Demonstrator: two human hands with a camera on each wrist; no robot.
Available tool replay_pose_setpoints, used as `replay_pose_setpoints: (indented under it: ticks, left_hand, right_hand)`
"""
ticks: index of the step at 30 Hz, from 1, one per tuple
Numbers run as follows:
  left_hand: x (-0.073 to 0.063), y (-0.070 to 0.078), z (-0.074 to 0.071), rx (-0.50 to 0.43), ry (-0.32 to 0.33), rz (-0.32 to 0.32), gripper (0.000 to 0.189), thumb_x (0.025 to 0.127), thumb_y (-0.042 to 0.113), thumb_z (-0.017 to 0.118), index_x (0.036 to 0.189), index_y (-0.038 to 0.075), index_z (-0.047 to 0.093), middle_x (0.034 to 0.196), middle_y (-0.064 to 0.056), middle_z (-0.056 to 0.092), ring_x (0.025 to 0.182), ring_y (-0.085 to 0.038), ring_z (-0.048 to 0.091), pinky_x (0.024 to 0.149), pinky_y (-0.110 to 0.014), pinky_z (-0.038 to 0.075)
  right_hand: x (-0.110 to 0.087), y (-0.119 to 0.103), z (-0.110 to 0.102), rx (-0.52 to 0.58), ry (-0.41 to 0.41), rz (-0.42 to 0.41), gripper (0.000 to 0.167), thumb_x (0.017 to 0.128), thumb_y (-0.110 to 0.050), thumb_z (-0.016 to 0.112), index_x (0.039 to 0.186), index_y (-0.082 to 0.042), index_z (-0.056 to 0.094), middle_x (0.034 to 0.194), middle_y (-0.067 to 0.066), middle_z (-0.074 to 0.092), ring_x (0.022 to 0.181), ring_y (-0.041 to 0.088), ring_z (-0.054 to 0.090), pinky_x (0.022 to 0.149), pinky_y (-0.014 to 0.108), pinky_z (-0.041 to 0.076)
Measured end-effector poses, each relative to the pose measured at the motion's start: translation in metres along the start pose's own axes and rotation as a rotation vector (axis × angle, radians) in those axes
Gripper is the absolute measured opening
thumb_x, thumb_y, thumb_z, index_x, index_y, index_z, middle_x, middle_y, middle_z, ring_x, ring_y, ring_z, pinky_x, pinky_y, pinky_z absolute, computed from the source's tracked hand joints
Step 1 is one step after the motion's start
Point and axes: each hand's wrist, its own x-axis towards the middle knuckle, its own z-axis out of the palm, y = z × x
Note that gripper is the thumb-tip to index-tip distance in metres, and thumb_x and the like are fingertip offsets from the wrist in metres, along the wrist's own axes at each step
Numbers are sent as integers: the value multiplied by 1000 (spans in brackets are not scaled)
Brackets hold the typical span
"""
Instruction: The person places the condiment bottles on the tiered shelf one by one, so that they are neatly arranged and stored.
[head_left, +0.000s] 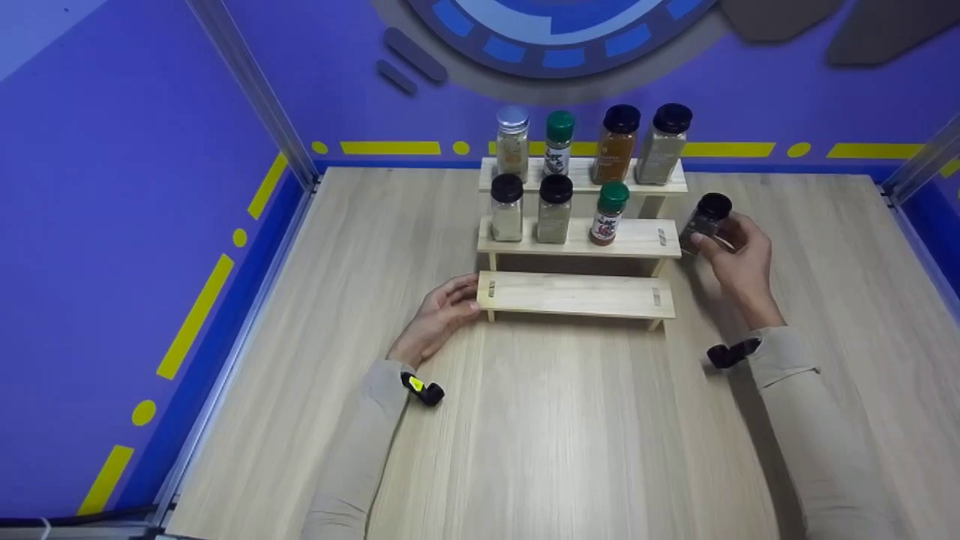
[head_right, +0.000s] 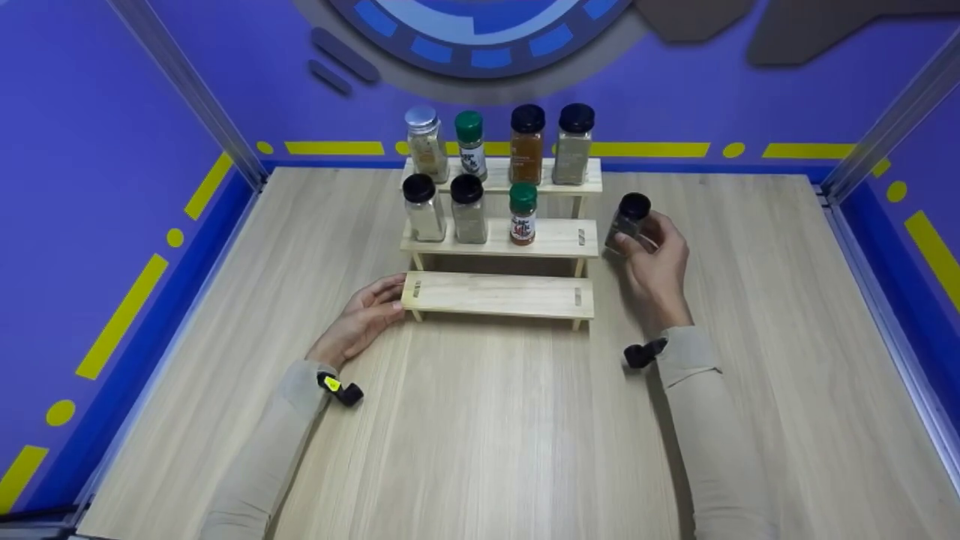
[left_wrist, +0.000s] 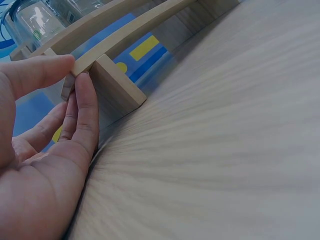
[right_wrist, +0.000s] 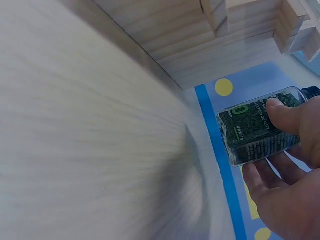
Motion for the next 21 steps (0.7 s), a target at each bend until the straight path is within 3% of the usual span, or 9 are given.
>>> replay_pose_setpoints:
  ticks: [5, 14, 21]
  left_hand:
    - [0, -1, 0, -8, -2, 0, 66, 97, -8, 65, 158, -7, 40, 147, -17, 56, 128, -20, 61, 108, -32, 56]
    - [0, -1, 0, -5, -21, 18, 67, 97, -8, 64, 159, -8, 37, 153, -21, 52, 131, -22, 59, 111, -37, 55]
    - [-1, 1, -1, -6, -36, 6, 66, 98, -7, 63, 159, -10, 36, 156, -24, 48, 128, -19, 61, 109, -32, 55]
  right_hand:
    - [-4, -4, -4, 16, 12, -3, 49, 93, 1, 79, 140, -7, 66, 114, -9, 67, 113, 7, 66, 92, 11, 56]
    - [-10, -14, -12, -33, 22, -64, 52, 93, -2, 80, 142, -7, 65, 116, -10, 67, 114, 6, 66, 106, 22, 56]
    - [-18, -23, -18, -34, 42, -124, 53, 92, 1, 80, 142, -5, 65, 114, -11, 67, 114, 5, 66, 109, 26, 55]
